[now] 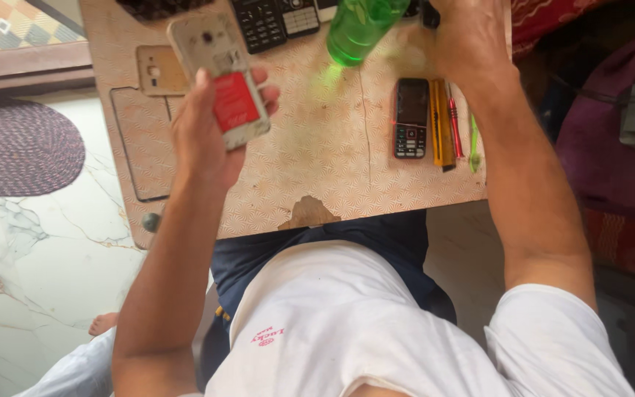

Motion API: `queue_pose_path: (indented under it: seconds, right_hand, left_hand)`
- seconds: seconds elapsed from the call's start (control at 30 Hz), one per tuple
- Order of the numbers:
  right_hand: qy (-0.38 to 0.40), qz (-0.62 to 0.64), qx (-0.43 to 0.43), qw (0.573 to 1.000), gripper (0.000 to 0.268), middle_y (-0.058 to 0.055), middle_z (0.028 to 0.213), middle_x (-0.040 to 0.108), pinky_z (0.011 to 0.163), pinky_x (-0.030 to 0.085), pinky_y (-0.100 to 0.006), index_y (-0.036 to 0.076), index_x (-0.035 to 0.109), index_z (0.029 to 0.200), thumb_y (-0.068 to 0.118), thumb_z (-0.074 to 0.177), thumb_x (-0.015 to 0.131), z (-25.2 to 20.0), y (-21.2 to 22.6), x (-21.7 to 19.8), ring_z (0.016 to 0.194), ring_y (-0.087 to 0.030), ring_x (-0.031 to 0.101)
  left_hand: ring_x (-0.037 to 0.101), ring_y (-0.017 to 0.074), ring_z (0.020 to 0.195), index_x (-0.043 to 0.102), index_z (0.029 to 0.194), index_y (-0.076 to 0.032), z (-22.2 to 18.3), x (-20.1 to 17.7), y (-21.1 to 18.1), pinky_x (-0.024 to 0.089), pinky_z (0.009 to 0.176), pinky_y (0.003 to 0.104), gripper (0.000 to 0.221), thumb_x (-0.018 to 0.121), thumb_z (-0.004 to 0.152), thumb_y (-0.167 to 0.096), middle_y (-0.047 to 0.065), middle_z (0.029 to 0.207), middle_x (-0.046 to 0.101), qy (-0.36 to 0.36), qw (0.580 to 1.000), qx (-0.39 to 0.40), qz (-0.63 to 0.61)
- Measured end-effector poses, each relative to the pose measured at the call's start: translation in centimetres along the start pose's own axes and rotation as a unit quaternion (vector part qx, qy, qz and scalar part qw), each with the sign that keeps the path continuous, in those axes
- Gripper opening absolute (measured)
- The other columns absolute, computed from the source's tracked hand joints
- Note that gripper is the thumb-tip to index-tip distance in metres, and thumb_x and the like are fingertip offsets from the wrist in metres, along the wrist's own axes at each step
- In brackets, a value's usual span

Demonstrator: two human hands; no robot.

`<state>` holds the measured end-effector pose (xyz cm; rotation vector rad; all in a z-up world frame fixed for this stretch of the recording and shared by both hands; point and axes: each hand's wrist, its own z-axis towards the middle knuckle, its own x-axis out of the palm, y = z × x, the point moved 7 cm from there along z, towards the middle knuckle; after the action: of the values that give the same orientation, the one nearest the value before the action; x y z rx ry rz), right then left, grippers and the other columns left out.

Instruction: The person removes the back cover and battery from a mobile phone, and then uses a screwdriver to remove screws from the internal chassis.

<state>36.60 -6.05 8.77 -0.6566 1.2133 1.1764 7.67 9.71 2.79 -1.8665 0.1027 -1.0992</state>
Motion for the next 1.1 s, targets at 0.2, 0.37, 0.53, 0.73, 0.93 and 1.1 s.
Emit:
queue_pose_path:
  seconds: [0.2, 0.37, 0.53, 0.73, 0.93, 1.1]
  right_hand:
    - [0.041, -0.011, -0.093, 0.995, 0.067, -0.026, 0.136, 0.061, 0.102, 0.043, -0.057, 0.01, 0.076, 0.119, 0.042, 0.064, 0.097, -6.8, 4.4, -0.6, 0.125, -0.043, 0.056]
    - [0.068, -0.017, -0.03, 0.997, 0.06, -0.022, 0.139, 0.062, 0.106, 0.042, -0.057, 0.009, 0.075, 0.128, 0.036, 0.078, 0.093, -9.6, 5.3, -1.0, 0.13, -0.042, 0.054]
    - [0.052, 0.001, -0.026, 0.998, 0.054, -0.021, 0.13, 0.064, 0.103, 0.047, -0.054, 0.003, 0.074, 0.122, 0.036, 0.083, 0.093, -8.4, 6.4, -2.1, 0.121, -0.042, 0.059]
    - [0.03, 0.135, -0.097, 0.986, 0.017, -0.009, 0.102, 0.071, 0.084, 0.056, -0.042, 0.006, 0.072, 0.104, 0.017, 0.097, 0.082, -6.1, 14.7, 0.4, 0.095, -0.028, 0.069]
    - [0.059, 0.108, -0.206, 0.971, 0.045, -0.016, 0.124, 0.063, 0.078, 0.058, -0.043, 0.004, 0.067, 0.123, 0.03, 0.089, 0.081, 2.2, 22.9, 7.8, 0.098, -0.032, 0.071]
    - [0.117, -0.009, -0.171, 0.978, 0.06, -0.027, 0.129, 0.055, 0.076, 0.06, -0.046, 0.0, 0.061, 0.13, 0.043, 0.09, 0.074, 7.0, 26.0, 11.1, 0.094, -0.038, 0.071]
  left_hand:
    - [0.071, 0.0337, 0.111, 0.04, 0.148, 0.009, -3.5, -0.1, 1.1, 0.063, 0.096, 0.051, 0.065, 0.046, 0.11, -0.043, 0.027, 0.131, 0.063, 0.051, 0.999, -0.015, 0.001]
    - [0.07, 0.0349, 0.113, 0.04, 0.148, 0.007, -4.5, 0.5, 2.7, 0.061, 0.097, 0.051, 0.065, 0.048, 0.11, -0.045, 0.026, 0.132, 0.062, 0.075, 0.996, -0.048, -0.012]
    - [0.069, 0.0338, 0.114, 0.042, 0.15, 0.005, -5.9, -0.6, 0.3, 0.061, 0.097, 0.05, 0.066, 0.045, 0.111, -0.047, 0.025, 0.136, 0.062, 0.072, 0.996, 0.0, -0.044]
    - [0.071, 0.0317, 0.104, 0.046, 0.152, 0.001, -8.3, -5.2, -6.1, 0.062, 0.088, 0.048, 0.063, 0.042, 0.114, -0.05, 0.026, 0.128, 0.064, -0.016, 0.988, 0.141, -0.059]
    - [0.073, 0.0316, 0.101, 0.049, 0.142, 0.0, -9.5, -8.5, -10.1, 0.063, 0.091, 0.046, 0.052, 0.047, 0.115, -0.044, 0.025, 0.123, 0.067, -0.04, 0.964, 0.261, -0.033]
    - [0.073, 0.0318, 0.1, 0.049, 0.145, 0.002, -10.4, -11.3, -10.2, 0.062, 0.092, 0.044, 0.051, 0.048, 0.115, -0.04, 0.026, 0.123, 0.068, -0.101, 0.955, 0.275, -0.047]
